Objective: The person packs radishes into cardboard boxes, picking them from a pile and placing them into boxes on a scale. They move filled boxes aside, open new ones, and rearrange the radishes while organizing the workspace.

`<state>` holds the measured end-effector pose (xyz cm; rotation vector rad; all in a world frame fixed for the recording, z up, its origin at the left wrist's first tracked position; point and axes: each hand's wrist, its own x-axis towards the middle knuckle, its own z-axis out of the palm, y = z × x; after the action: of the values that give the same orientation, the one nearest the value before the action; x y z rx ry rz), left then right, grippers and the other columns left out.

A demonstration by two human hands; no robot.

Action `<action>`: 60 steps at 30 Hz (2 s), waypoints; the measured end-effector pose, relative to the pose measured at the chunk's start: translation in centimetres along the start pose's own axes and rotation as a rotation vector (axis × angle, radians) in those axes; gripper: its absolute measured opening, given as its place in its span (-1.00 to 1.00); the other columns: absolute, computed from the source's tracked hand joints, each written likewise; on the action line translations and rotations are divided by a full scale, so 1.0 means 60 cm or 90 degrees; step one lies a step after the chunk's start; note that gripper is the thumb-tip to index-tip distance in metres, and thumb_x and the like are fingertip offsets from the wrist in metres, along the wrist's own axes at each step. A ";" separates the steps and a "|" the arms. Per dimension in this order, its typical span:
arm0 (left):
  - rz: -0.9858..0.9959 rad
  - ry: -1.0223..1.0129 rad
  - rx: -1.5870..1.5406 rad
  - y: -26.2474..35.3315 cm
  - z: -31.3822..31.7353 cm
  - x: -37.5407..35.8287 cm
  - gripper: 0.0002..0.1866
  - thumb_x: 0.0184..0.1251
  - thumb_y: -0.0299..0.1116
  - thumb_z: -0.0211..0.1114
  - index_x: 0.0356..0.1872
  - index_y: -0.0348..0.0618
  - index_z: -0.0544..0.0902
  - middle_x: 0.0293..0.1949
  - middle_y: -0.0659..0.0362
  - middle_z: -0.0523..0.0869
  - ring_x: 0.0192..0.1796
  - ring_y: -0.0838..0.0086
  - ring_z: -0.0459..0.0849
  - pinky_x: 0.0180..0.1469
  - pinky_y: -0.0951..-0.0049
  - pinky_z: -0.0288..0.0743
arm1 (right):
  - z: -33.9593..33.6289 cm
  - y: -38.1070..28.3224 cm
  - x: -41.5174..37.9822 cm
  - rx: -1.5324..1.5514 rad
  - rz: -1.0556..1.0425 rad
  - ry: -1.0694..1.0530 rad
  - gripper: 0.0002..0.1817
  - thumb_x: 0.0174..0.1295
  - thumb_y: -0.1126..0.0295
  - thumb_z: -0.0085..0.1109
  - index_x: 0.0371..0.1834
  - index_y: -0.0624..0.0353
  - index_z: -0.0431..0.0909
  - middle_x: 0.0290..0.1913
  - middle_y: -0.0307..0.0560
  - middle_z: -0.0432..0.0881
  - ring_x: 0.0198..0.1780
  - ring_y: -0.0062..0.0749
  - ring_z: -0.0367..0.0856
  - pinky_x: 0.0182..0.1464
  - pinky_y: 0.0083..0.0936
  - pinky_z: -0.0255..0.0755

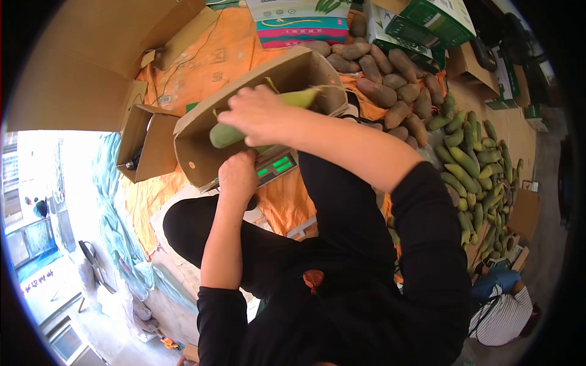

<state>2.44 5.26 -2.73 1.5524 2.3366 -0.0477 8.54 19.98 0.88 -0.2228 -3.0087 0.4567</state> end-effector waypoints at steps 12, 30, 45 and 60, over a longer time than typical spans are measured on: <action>0.030 0.030 0.013 -0.006 0.010 0.003 -0.76 0.14 -0.47 0.08 -0.20 -0.10 0.64 -0.31 -0.05 0.68 -0.20 0.04 0.64 -0.15 0.10 0.50 | -0.059 0.063 -0.113 0.301 0.156 0.174 -0.56 0.07 0.25 0.23 0.06 0.06 0.52 -0.05 -0.08 0.62 -0.04 -0.29 0.59 -0.03 -0.38 0.46; -0.001 -0.032 -0.074 0.018 -0.004 0.007 -0.76 0.18 -0.30 0.18 -0.20 -0.21 0.62 -0.33 -0.15 0.63 -0.18 -0.05 0.59 -0.14 0.15 0.42 | 0.354 0.037 -0.718 0.271 0.879 -0.108 -0.75 0.10 0.43 0.05 -0.14 0.13 0.59 -0.27 0.05 0.65 -0.19 -0.05 0.61 -0.12 -0.25 0.47; -0.011 0.015 -0.027 0.011 0.005 0.001 -0.79 0.08 -0.50 0.20 -0.22 -0.17 0.64 -0.32 -0.05 0.66 -0.19 0.04 0.63 -0.14 0.14 0.48 | 0.503 -0.066 -0.778 0.073 0.599 -0.546 -0.75 0.20 0.30 -0.01 -0.07 -0.05 0.56 -0.01 -0.24 0.56 0.14 -0.28 0.46 0.04 -0.10 0.31; 0.053 0.050 0.010 0.000 0.017 -0.010 -0.80 0.02 -0.54 0.14 -0.30 -0.10 0.62 -0.39 0.12 0.63 -0.27 0.23 0.65 -0.25 0.24 0.53 | 0.403 -0.020 -0.787 0.237 0.788 -0.268 -0.40 -0.15 0.34 0.39 0.04 0.02 0.38 0.03 -0.07 0.48 0.13 -0.04 0.39 0.06 -0.17 0.39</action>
<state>2.91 4.51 -3.49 1.6859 2.3335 0.0147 52.21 4.45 -24.94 -2.1623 -2.6191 1.2070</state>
